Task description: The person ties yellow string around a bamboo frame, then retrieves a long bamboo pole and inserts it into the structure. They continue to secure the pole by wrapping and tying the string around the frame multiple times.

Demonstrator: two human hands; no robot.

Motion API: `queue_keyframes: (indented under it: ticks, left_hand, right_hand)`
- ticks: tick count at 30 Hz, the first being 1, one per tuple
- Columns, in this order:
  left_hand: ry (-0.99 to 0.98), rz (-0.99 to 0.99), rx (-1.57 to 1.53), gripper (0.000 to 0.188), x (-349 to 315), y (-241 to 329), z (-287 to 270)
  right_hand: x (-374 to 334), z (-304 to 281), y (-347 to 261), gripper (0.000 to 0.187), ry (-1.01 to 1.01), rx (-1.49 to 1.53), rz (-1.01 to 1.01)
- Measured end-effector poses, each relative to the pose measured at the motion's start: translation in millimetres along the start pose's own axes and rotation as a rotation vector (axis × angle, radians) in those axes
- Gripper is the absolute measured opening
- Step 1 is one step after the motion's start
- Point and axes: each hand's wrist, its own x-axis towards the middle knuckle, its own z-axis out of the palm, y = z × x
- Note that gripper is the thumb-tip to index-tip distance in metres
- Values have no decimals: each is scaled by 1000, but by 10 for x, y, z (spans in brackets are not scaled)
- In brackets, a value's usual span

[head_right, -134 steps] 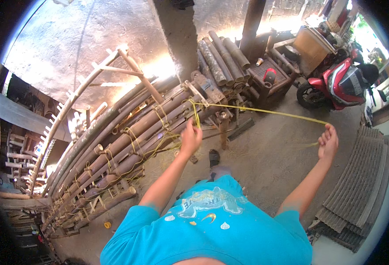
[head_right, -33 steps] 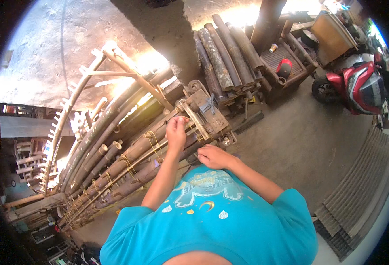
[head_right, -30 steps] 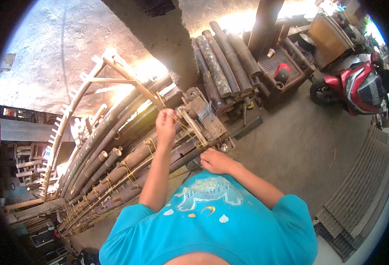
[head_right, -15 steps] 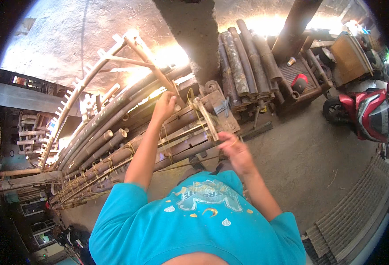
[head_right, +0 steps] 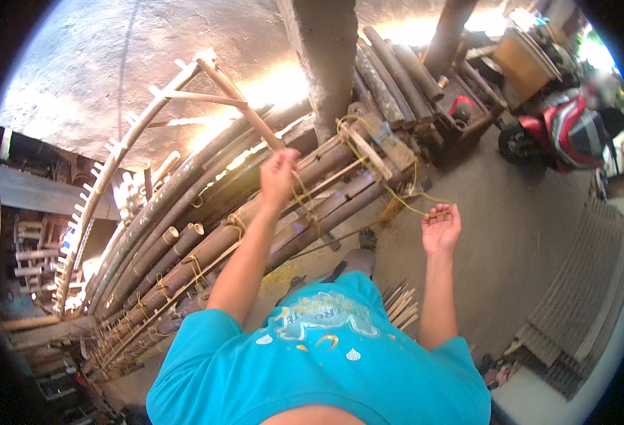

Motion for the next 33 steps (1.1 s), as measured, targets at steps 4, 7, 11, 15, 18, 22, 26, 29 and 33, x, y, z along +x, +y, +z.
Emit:
queue_keyframes:
  ticks: [4, 7, 11, 15, 18, 22, 26, 29, 33]
  left_hand:
    - [129, -95, -347, 21, -77, 449, -1058]
    - [314, -50, -353, 21, -328, 664, -1761]
    - [433, -28, -365, 22, -792, 636, -2559]
    - [503, -31, -389, 21, -1305, 655, -3122]
    - [604, -18, -379, 20, -1697, 530, -3609]
    - [842, -79, -323, 16, -2380, 444, -4154]
    - [928, -186, -220, 17, -2714, 383, -4299]
    - [804, -186, -227, 17, -2643, 372, -4252]
    - [655, -186, -212, 17, -2376, 345, -4159]
  right_hand:
    - [-640, -405, 473, 21, 252, -144, 166]
    - [-883, -149, 943, 27, 138, -811, -31]
    - [-717, 879, 1230, 30, -187, -1450, -888]
    - [-421, 1483, 1268, 26, -139, -2283, -887]
    - [-49, 1505, 1329, 23, -408, -2336, -823]
    - [-467, 1792, 1355, 23, -851, -1613, -493]
    - [-624, 1794, 1347, 19, -733, -1273, -309]
    - [-146, 1544, 1285, 26, -491, -1533, -697]
    - [65, 1474, 1405, 35, -288, -2065, -677]
